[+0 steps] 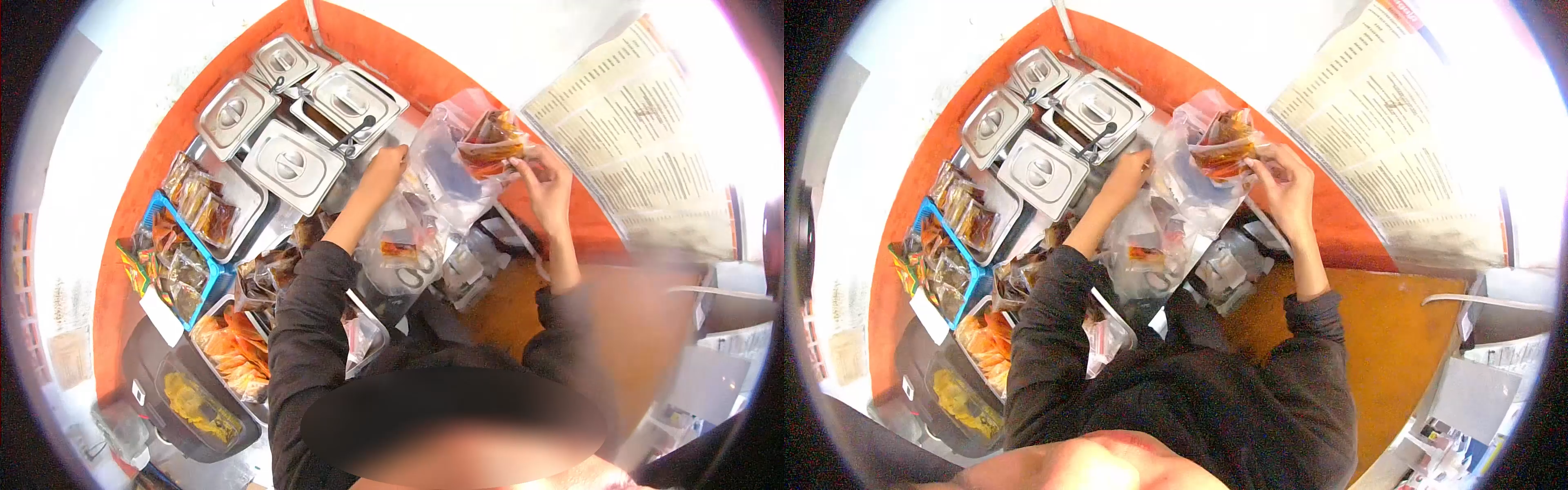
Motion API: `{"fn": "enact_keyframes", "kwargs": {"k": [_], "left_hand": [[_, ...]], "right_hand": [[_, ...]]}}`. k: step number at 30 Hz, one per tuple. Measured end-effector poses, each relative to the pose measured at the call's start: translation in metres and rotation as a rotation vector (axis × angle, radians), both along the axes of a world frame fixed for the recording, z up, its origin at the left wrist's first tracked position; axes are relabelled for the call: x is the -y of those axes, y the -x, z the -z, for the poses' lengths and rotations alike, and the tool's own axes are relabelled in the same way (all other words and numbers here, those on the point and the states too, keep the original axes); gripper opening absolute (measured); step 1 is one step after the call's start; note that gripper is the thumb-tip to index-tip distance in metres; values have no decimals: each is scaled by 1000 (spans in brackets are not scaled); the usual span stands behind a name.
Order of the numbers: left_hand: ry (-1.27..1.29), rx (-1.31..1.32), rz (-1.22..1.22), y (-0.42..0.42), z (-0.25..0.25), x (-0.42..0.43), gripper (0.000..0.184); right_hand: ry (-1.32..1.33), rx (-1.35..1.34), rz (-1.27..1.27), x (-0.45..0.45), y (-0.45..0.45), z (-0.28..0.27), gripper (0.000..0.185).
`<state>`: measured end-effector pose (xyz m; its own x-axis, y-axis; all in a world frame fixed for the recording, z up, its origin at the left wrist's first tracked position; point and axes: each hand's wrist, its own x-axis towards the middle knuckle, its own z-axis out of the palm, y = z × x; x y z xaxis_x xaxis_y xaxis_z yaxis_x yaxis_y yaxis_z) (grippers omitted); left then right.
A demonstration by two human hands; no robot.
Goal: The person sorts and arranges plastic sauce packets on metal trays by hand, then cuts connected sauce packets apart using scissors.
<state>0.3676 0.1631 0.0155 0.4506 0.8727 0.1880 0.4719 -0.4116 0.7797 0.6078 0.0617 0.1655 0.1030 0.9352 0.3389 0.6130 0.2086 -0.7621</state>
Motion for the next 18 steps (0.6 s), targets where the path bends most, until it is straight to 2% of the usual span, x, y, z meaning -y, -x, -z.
{"fn": "enact_keyframes", "kwargs": {"k": [2,4,5,6,7,8,10,11,12,13,14,15,16,17,18], "left_hand": [[-74,-27,-25,2,-8,3,23],[-217,120,-109,7,-37,13,36],[-32,247,-86,11,-53,18,39],[-39,243,-101,16,-72,22,39],[209,518,-14,20,-90,27,42],[456,794,73,25,-106,35,47],[784,1059,315,44,-125,54,65],[1033,1289,682,61,-120,64,72],[1153,1362,635,76,-125,81,75],[1269,1439,579,91,-134,98,78],[1241,1339,93,103,-142,125,77],[1155,1286,24,118,-131,143,74],[1073,1230,-47,133,-125,161,72],[976,1232,-21,146,-121,180,65],[990,1236,-89,163,-106,195,62]], "right_hand": [[-117,-179,-55,2,-5,-7,10],[-127,-154,-18,7,1,-20,7],[-197,-242,-63,8,7,-25,9],[-263,-333,-109,11,13,-28,11],[-137,-327,-57,18,19,-34,17],[-133,-336,-74,21,33,-38,17],[-50,-631,-238,27,74,-47,23],[12,-597,-308,27,82,-35,26],[101,-658,-399,25,95,-23,27],[163,-608,-430,28,115,-24,27],[222,-558,-464,32,138,-25,27],[244,-550,-458,33,156,-14,26],[237,-455,-556,38,176,-15,32],[296,-373,-536,49,196,-21,37],[352,-286,-519,61,217,-31,41]]}}
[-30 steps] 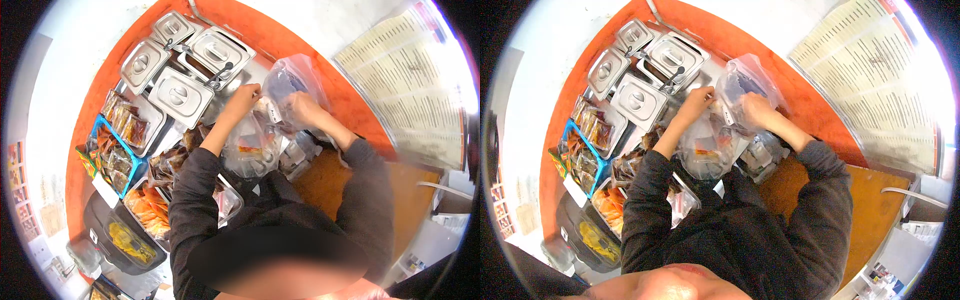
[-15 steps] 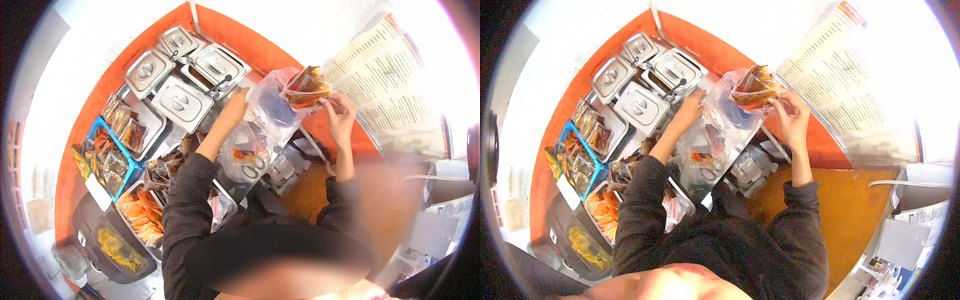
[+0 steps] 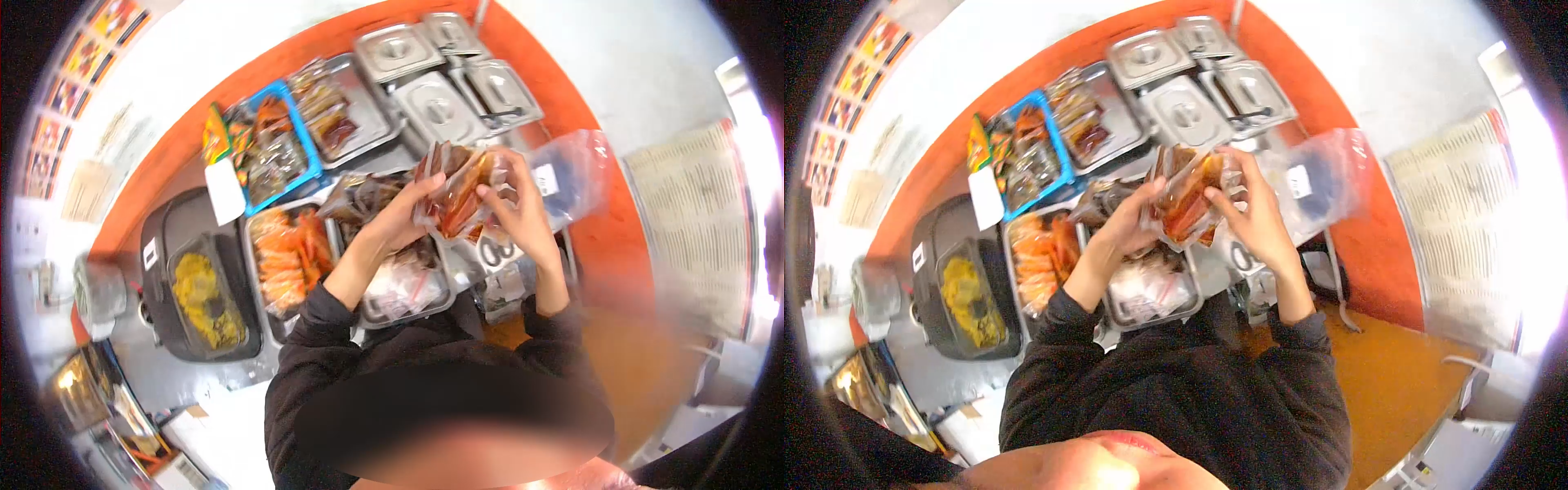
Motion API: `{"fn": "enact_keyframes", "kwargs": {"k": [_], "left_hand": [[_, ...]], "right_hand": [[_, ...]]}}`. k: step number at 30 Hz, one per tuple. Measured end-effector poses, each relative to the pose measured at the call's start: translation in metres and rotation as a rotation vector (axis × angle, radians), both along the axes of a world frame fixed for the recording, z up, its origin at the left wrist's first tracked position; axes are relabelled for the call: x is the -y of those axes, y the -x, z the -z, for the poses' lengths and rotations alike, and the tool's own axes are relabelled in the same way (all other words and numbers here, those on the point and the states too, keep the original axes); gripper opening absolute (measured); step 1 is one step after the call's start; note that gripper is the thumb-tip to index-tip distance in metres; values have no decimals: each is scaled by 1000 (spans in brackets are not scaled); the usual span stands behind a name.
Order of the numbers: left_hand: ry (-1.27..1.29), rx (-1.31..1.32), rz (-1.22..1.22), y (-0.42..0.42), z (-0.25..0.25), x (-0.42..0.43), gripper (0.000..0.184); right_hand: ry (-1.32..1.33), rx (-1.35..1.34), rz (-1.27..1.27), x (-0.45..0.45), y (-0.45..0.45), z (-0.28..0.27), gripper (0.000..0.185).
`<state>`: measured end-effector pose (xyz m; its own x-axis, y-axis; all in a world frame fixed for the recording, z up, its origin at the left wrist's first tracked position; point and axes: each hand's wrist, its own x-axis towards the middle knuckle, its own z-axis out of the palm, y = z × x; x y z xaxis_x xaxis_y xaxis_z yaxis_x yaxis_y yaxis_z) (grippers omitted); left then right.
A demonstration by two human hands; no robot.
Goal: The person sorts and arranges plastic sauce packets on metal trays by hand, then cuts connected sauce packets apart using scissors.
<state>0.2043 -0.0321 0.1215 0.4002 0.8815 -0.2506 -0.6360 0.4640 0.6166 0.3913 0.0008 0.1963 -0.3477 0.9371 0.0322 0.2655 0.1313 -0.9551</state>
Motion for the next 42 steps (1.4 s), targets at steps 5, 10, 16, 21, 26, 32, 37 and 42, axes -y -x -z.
{"fn": "enact_keyframes", "kwargs": {"k": [5,10,16,21,26,32,37,42], "left_hand": [[190,193,-167,46,19,62,52],[299,119,-230,76,34,92,47],[311,92,-414,118,53,113,45],[347,7,-503,155,57,120,42],[357,-204,-643,181,57,104,54],[213,-129,-575,199,47,71,51],[225,-162,-543,192,52,57,47],[355,-207,-509,182,56,57,41]], "right_hand": [[-573,422,-485,10,60,0,55],[-586,437,-737,3,111,9,27],[-127,-7,-453,-64,172,35,12],[-183,193,-600,-160,227,144,16],[-709,616,-279,-138,263,189,35],[-363,75,-663,-76,259,77,29],[130,102,-648,-68,238,74,26],[60,126,-603,-60,221,96,20]]}}
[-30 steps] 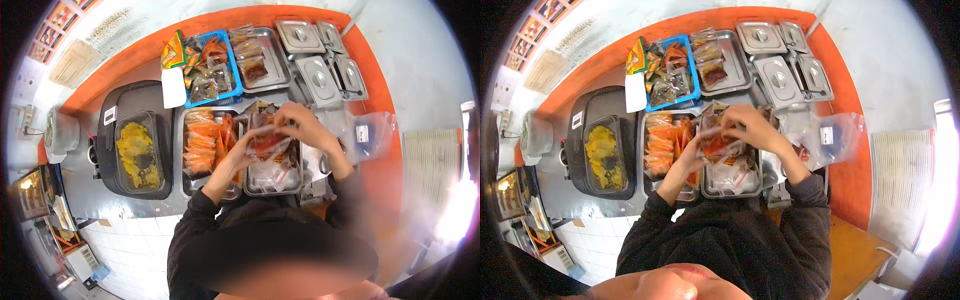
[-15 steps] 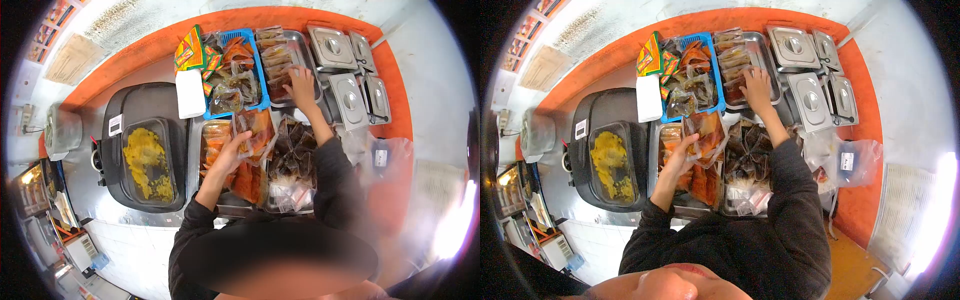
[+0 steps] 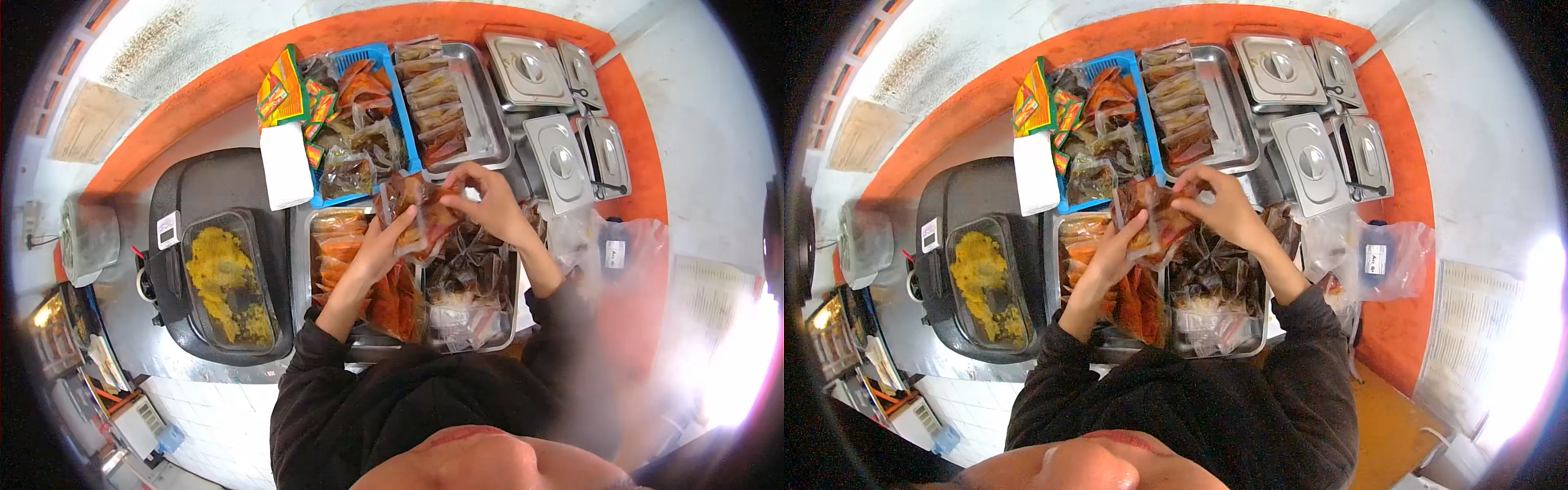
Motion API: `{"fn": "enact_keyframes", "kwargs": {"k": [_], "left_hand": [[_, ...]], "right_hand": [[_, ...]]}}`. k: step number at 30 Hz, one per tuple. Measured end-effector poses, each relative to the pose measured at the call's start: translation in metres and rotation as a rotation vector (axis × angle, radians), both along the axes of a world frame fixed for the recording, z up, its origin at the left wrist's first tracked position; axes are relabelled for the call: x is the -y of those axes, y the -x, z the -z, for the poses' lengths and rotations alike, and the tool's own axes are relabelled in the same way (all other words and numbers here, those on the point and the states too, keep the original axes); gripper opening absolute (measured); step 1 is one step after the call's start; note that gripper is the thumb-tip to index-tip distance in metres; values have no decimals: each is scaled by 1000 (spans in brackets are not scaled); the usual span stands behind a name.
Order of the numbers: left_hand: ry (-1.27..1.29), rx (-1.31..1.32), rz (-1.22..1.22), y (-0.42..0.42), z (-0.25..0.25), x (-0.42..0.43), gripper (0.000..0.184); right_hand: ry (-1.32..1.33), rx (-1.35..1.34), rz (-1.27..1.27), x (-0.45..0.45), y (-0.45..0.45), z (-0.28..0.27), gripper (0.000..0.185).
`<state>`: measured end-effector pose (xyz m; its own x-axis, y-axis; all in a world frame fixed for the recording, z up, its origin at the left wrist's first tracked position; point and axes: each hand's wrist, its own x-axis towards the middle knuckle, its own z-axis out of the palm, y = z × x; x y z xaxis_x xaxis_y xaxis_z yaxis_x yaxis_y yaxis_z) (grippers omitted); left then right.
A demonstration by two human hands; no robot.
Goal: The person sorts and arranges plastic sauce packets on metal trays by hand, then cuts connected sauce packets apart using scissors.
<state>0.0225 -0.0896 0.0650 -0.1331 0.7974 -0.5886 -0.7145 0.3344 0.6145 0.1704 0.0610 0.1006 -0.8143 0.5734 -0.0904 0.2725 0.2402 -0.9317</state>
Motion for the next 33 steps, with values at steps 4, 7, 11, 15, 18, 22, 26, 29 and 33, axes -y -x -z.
{"fn": "enact_keyframes", "kwargs": {"k": [4,7,11,15,18,22,26,29,33], "left_hand": [[-150,152,-97,5,7,6,38],[-140,99,-157,9,5,11,42],[-157,45,-180,13,3,15,45],[-95,72,-149,14,-3,24,45],[-125,69,-177,18,2,26,44],[-156,21,-227,21,4,24,42],[-169,51,-192,20,7,18,42],[-169,58,-132,17,5,11,41],[-183,61,-179,18,3,16,40]], "right_hand": [[560,-641,437,-35,-7,-1,19],[577,-651,412,-82,-23,8,22],[-375,-356,371,-104,16,64,24],[-177,-182,192,-93,30,104,28],[-136,-193,186,-96,22,90,32],[131,-189,42,-106,21,50,37],[-345,106,-239,-105,44,60,39],[-776,217,-208,-85,61,75,38],[-1017,173,116,-55,49,60,33]]}}
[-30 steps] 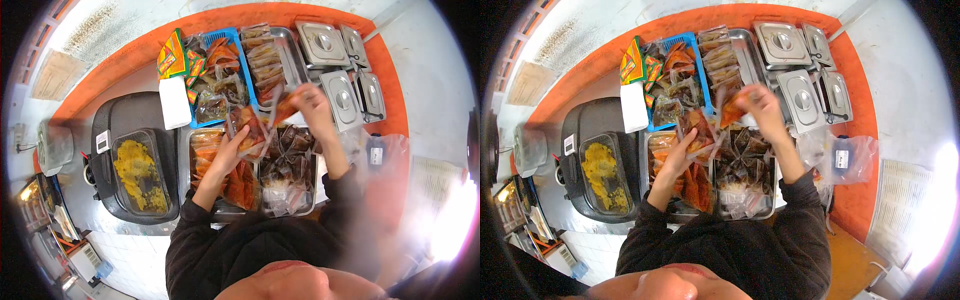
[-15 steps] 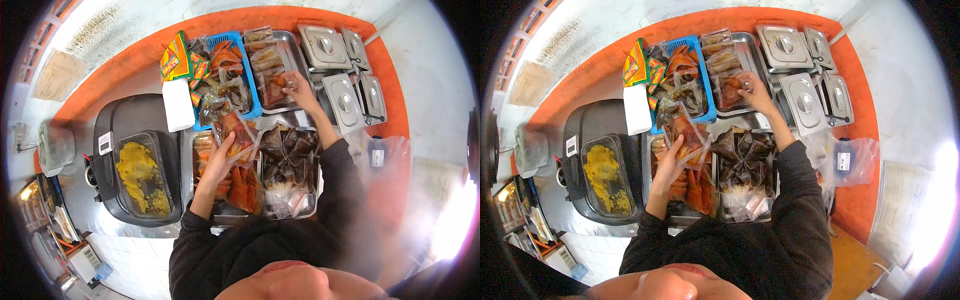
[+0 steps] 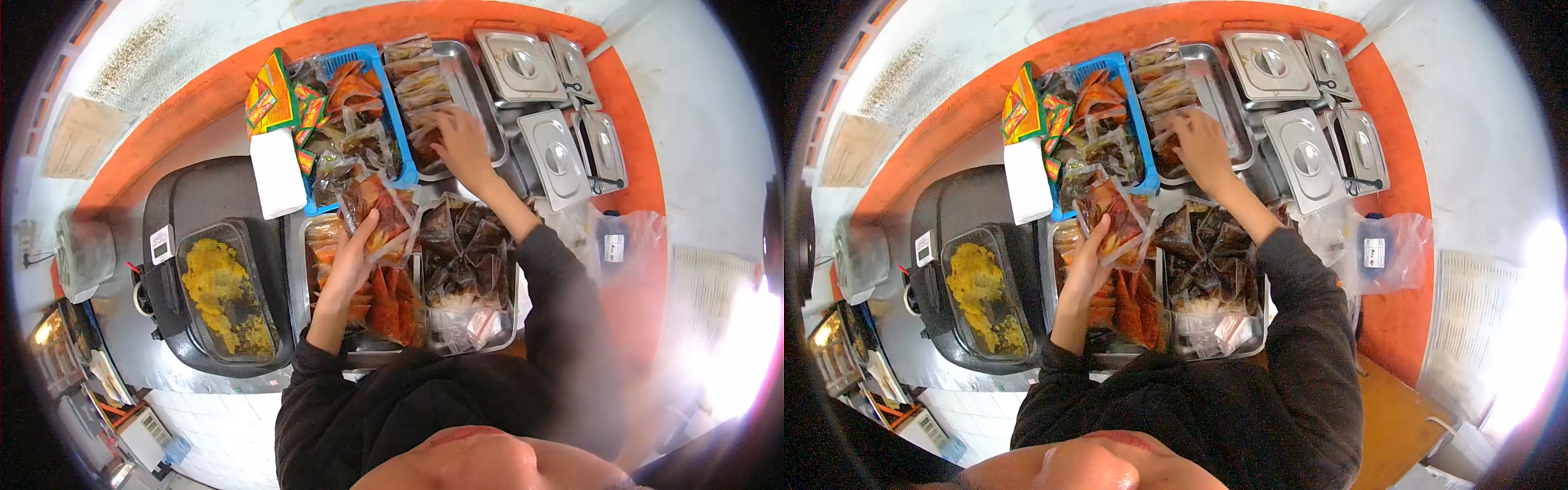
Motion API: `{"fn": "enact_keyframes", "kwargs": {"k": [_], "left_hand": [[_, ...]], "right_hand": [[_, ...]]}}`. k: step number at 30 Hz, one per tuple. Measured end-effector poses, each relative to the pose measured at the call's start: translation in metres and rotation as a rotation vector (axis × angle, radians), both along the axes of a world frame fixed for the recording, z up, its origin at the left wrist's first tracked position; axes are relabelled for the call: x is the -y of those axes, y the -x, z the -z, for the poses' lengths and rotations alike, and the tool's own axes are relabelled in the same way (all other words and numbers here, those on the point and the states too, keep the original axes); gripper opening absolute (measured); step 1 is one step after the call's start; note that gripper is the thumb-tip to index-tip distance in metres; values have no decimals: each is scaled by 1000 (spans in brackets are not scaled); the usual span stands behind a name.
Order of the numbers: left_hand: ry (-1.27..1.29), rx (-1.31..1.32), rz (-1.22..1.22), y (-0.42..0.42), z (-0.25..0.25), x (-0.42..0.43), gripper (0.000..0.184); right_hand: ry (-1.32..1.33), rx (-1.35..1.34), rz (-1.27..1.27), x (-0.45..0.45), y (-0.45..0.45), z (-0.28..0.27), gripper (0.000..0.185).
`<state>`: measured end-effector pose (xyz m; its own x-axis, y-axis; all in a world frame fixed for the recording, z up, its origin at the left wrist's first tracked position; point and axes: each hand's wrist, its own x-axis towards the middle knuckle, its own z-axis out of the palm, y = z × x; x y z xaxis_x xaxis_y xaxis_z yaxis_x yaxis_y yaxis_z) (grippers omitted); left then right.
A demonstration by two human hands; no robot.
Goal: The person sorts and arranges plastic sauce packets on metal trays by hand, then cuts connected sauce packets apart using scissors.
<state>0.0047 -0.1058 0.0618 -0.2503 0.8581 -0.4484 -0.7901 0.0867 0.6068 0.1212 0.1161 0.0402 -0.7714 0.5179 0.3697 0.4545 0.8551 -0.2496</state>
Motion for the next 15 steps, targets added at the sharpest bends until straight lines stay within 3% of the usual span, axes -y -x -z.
{"fn": "enact_keyframes", "kwargs": {"k": [2,4,8,11,13,14,15], "left_hand": [[25,-3,-21,5,0,2,40],[-28,19,-35,9,4,0,39],[-47,2,-24,11,7,-13,39],[-21,-12,16,10,3,-21,41],[-33,-14,28,11,4,-24,45],[-23,-123,82,10,5,-25,48],[-9,-228,139,9,6,-25,50]], "right_hand": [[79,-7,127,5,-13,-2,33],[457,189,36,4,-28,13,31],[378,19,-30,3,-16,42,25],[368,-3,-16,5,-16,28,21],[559,-169,-52,13,-20,0,18],[740,-225,-61,23,-19,-25,23],[742,-220,-62,34,-18,-40,23]]}}
